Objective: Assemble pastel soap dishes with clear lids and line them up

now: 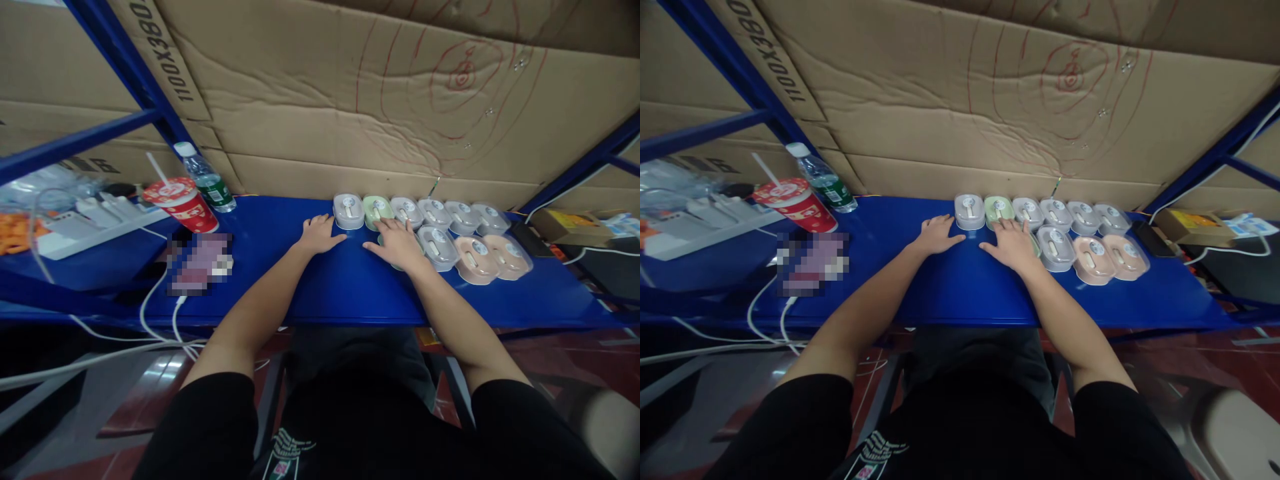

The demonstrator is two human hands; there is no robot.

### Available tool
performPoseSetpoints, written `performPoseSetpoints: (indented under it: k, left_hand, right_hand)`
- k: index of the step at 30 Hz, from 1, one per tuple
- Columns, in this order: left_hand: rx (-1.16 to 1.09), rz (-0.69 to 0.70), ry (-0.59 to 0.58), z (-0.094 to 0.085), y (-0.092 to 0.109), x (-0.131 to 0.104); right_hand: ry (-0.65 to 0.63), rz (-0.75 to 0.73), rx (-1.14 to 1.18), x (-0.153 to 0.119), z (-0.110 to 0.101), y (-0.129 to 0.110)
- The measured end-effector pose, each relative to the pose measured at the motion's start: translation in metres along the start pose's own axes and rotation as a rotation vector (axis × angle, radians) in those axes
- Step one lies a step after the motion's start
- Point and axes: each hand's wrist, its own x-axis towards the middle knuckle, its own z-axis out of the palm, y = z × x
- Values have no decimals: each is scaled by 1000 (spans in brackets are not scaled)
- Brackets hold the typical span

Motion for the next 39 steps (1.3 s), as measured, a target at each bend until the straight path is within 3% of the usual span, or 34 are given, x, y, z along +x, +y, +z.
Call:
performPoseSetpoints:
  k: [5,11,17,20,23,26,28,30,35,39]
  left_hand:
    - [65,25,-58,-2,3,-6]
    - [95,48,-73,-4,4,-8]
    - [93,48,-88,-10,5,-12]
    - [77,22,-22,-19,1,-15]
    - [-4,15,109,-29,-1,-21]
    - [-117,142,169,-36,3,-28]
    - [-141,250,154,-36,8,-33]
    - [-134,320,105,-34,13,-36]
    - [-154,381,-50,-28,15,-35]
    - [-205,451,-103,-28,14,-34]
  right_hand:
    - [6,-66,50,-1,2,-2]
    - [-8,-284,162,-4,2,-6]
    - [112,-490,318,-6,-6,-10]
    - [137,-424,254,-6,-11,-7]
    - [72,-224,126,-6,-15,-6]
    - [18,10,23,-7,-17,-6]
    - [15,65,21,-7,-17,-6]
    - [18,-5,80,-6,-15,-6]
    - [20,-347,280,-2,-5,-9]
    - [31,-414,310,-1,2,-12]
